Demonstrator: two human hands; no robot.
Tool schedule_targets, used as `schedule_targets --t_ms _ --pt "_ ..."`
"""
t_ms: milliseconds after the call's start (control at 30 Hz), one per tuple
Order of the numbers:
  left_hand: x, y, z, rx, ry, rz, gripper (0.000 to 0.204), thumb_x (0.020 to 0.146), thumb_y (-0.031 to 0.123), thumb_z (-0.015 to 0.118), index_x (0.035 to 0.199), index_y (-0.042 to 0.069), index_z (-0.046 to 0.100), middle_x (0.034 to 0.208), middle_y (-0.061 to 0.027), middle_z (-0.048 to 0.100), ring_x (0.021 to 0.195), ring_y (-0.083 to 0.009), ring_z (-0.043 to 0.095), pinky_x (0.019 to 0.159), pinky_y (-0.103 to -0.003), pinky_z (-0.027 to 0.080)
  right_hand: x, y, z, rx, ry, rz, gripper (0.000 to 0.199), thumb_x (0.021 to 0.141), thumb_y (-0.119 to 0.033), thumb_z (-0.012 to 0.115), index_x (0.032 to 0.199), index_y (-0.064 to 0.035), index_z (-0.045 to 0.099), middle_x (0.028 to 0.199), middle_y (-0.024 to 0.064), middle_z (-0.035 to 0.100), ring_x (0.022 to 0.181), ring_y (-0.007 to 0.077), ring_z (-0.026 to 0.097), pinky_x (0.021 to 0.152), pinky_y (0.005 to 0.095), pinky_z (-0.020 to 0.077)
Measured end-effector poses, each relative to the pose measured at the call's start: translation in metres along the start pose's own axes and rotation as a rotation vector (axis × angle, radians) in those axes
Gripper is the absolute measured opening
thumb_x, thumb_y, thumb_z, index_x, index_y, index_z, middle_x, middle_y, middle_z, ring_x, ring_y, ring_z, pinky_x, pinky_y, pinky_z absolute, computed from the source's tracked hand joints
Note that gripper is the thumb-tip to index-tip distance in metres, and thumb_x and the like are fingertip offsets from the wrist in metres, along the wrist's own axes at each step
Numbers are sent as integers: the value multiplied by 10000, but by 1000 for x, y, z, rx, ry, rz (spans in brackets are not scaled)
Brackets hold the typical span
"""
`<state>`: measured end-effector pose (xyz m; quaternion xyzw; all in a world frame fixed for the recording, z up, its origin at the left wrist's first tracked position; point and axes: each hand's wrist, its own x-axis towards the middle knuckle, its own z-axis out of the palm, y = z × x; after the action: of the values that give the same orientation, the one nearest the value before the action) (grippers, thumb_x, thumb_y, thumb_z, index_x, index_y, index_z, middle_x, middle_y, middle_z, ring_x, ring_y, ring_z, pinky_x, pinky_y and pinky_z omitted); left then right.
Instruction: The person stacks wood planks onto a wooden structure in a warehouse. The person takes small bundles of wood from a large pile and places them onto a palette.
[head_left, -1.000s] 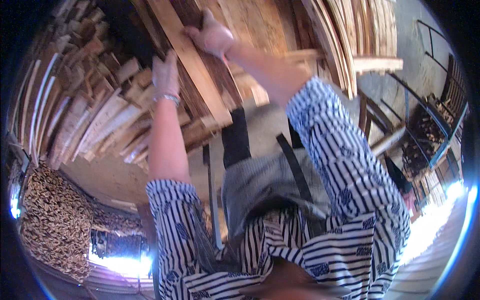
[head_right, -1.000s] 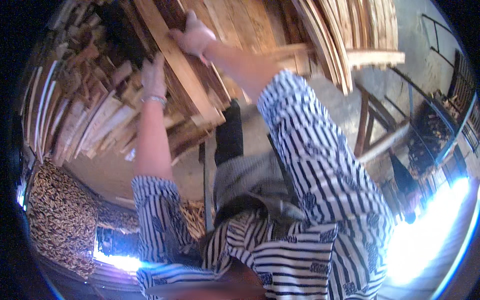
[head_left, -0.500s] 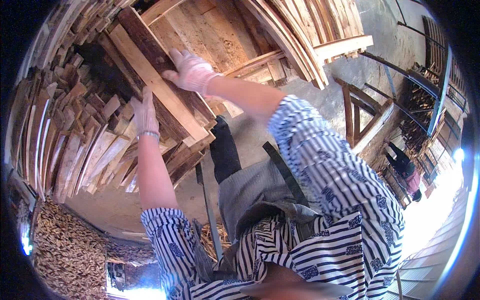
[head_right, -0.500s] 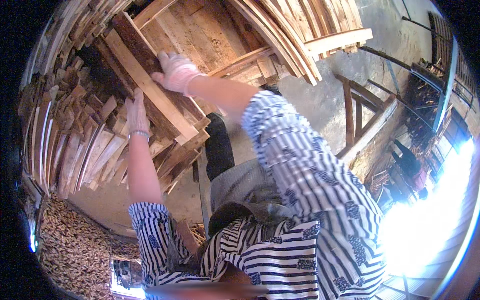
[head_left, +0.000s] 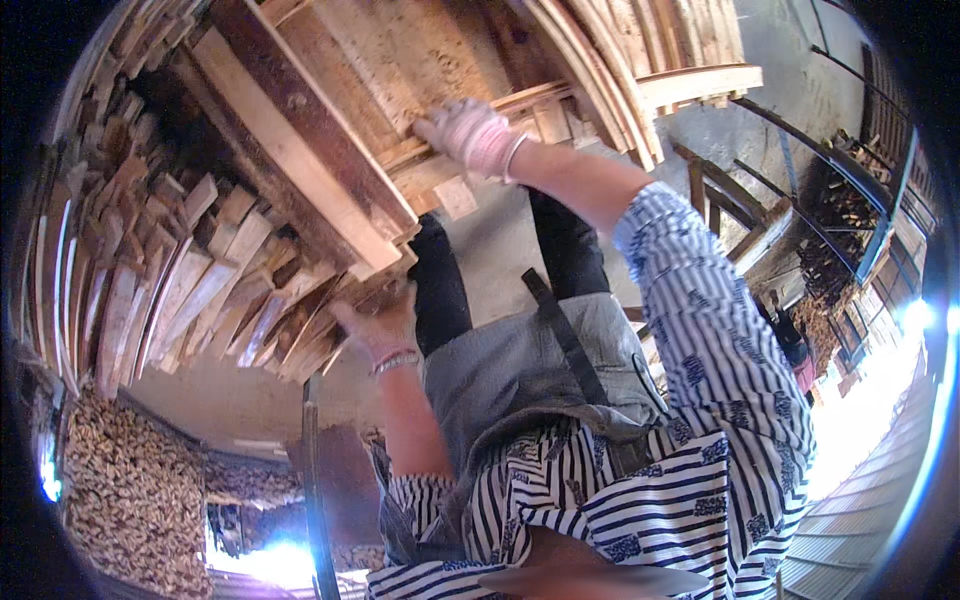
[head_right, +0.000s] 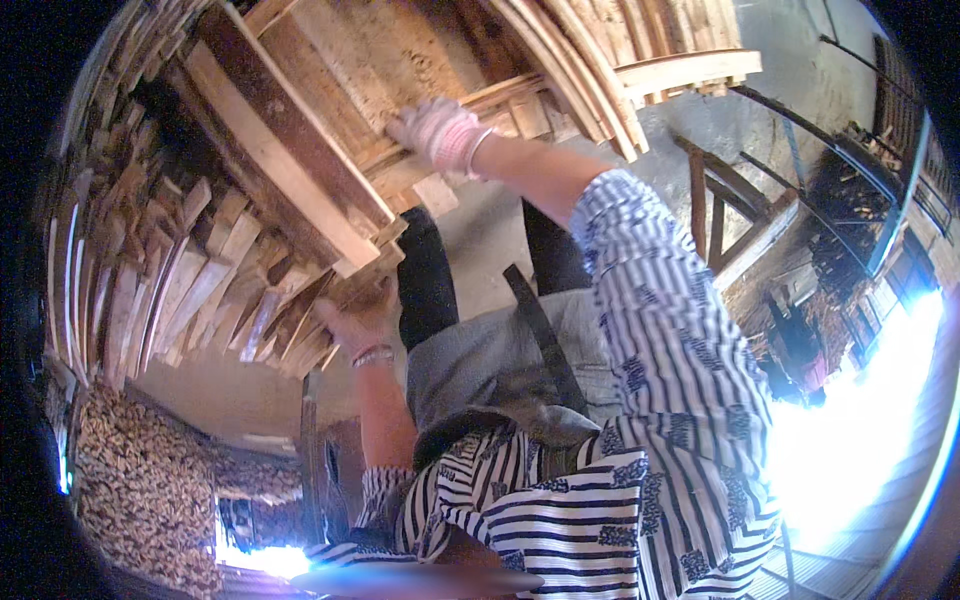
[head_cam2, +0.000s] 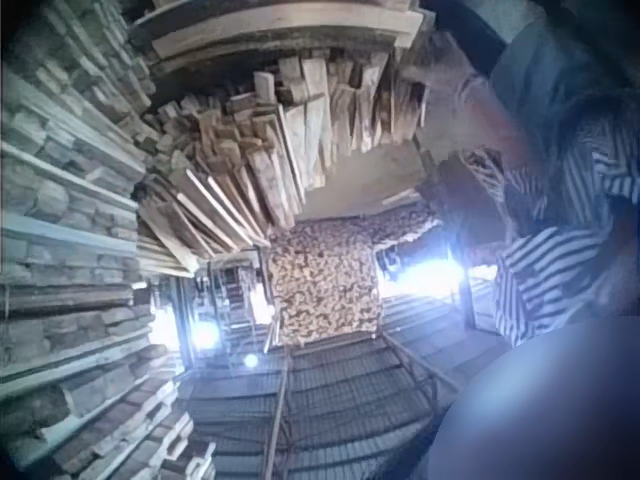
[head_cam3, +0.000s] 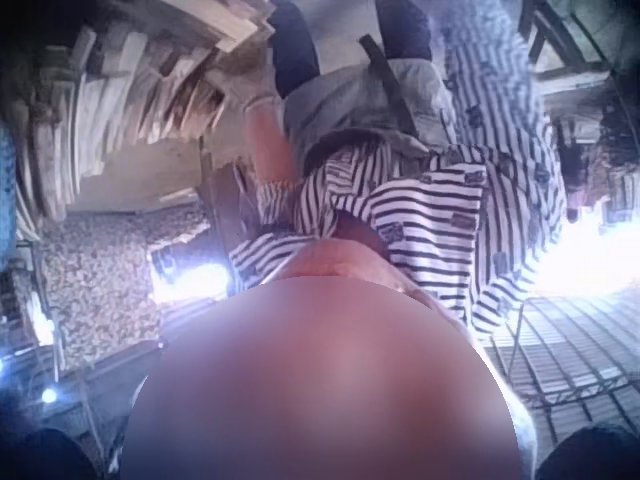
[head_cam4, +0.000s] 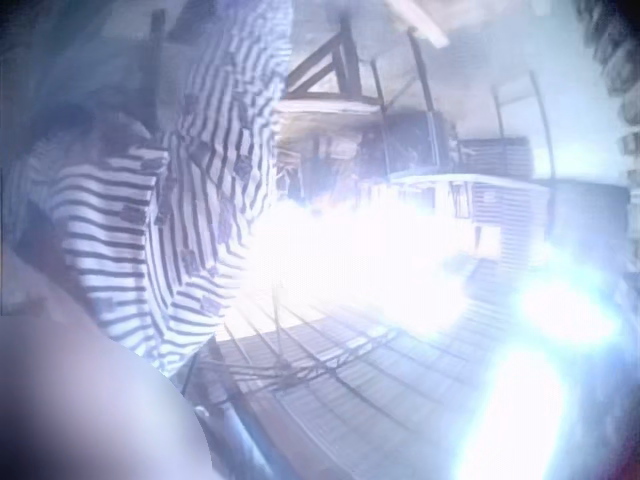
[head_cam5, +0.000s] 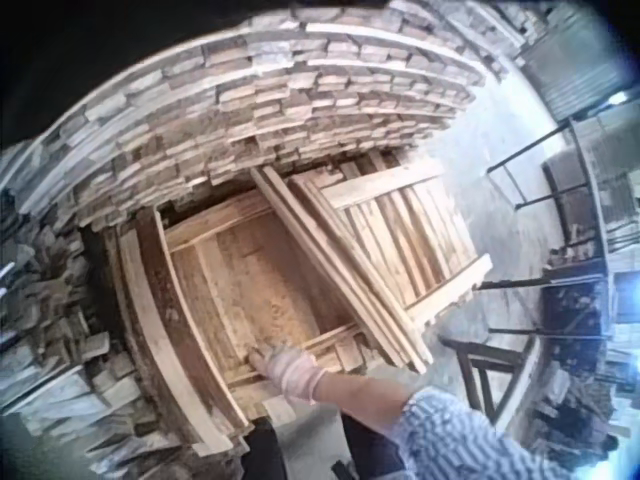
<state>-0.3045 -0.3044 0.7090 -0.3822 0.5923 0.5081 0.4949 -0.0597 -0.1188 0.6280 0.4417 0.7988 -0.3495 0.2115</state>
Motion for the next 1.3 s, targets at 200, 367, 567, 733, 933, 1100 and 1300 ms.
schedule_targets --t_ms 200,367,567,733,933,1100,1300 --pt "45 -28 44 -152 -189 -56 924 870 795 507 1538 164 410 1572 -112 420 1471 -409 307 1173 -648 302 2 8 -11 13 77 -88 404 994 -268 552 1396 -241 522 1154 162 679 1151 371 647 896 466 558" --pt "42 -36 42 -142 -124 33 832 901 752 508 1506 183 454 1564 -89 439 1449 -369 370 1148 -664 329 12 17 -15 169 -38 -124 429 999 -401 540 1384 -212 558 1050 166 717 1000 381 696 847 499 554" --pt "28 -22 34 -96 -97 37 821 909 740 486 1517 191 437 1539 -107 465 1410 -391 417 1121 -694 335 6 -10 -36 142 -218 -9 508 965 -496 597 1368 -188 577 1177 159 673 1039 353 687 859 498 564" --pt "27 -28 46 -61 -86 37 842 904 757 475 1504 167 444 1508 -140 473 1359 -424 432 1059 -697 386 -18 -5 39 -181 319 -244 442 877 -226 588 1307 -119 583 1141 75 623 1066 242 627 796 409 518" --pt "51 -16 23 -155 -104 -49 896 892 736 517 1524 111 404 1543 -166 428 1401 -444 379 1088 -694 355 -18 -16 30 -24 252 -44 322 888 -201 561 1205 -150 591 1091 82 647 1039 292 650 809 449 514" --pt "44 -22 31 -169 -114 -77 909 900 694 543 1543 76 370 1573 -199 388 1440 -489 316 1165 -652 311 -6 -19 27 -57 463 51 289 893 -187 551 1171 -118 589 975 74 655 929 283 664 733 455 491" --pt "62 -28 25 -153 -172 -108 847 927 723 452 1526 124 416 1543 -164 445 1415 -444 385 1125 -673 366 -8 -18 28 -19 394 85 382 906 -182 552 1283 -119 555 1065 86 652 999 288 654 801 461 509"
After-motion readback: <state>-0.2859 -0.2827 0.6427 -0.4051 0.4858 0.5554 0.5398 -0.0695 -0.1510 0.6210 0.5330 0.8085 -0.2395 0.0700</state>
